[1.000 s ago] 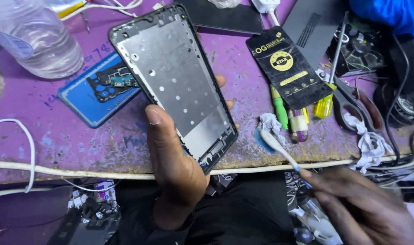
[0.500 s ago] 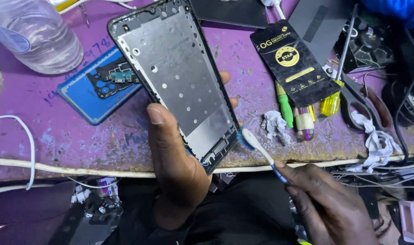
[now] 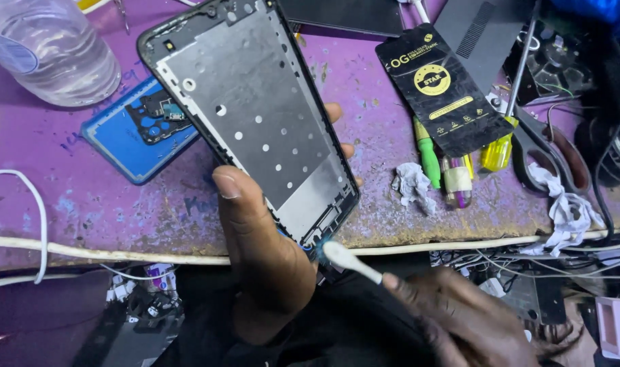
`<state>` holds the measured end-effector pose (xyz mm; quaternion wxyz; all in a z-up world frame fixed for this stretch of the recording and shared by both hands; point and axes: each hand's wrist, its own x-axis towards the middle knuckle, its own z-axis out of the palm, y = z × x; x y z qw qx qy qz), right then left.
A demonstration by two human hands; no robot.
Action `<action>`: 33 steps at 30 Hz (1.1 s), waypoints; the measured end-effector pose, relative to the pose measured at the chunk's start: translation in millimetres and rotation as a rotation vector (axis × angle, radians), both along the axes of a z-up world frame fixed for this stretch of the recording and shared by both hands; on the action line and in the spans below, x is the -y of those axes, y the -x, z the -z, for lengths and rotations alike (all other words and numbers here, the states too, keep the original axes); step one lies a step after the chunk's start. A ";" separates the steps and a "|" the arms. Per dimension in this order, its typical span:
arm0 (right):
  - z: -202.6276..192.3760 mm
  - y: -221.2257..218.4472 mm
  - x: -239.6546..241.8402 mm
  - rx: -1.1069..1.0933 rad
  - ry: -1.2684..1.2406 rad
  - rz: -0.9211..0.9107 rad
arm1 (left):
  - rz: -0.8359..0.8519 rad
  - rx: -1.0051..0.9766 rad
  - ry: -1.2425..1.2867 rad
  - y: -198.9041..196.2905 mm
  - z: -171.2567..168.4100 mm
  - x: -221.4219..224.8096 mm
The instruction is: Cleaning adhesive residue from a mobile phone frame using a toothbrush and cleaning solution.
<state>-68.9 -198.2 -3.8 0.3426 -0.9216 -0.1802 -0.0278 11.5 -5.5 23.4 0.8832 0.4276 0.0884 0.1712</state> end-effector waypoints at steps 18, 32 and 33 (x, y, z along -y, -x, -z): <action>-20.2 -31.3 37.9 0.071 0.073 0.037 | 0.276 0.137 0.296 3.8 23.2 -10.2; -51.1 -75.5 45.7 0.220 0.284 -0.195 | -0.060 0.002 -0.561 9.2 91.4 -16.8; -51.8 -77.4 43.7 0.232 0.300 -0.173 | -0.080 0.028 -0.679 9.7 95.6 -17.0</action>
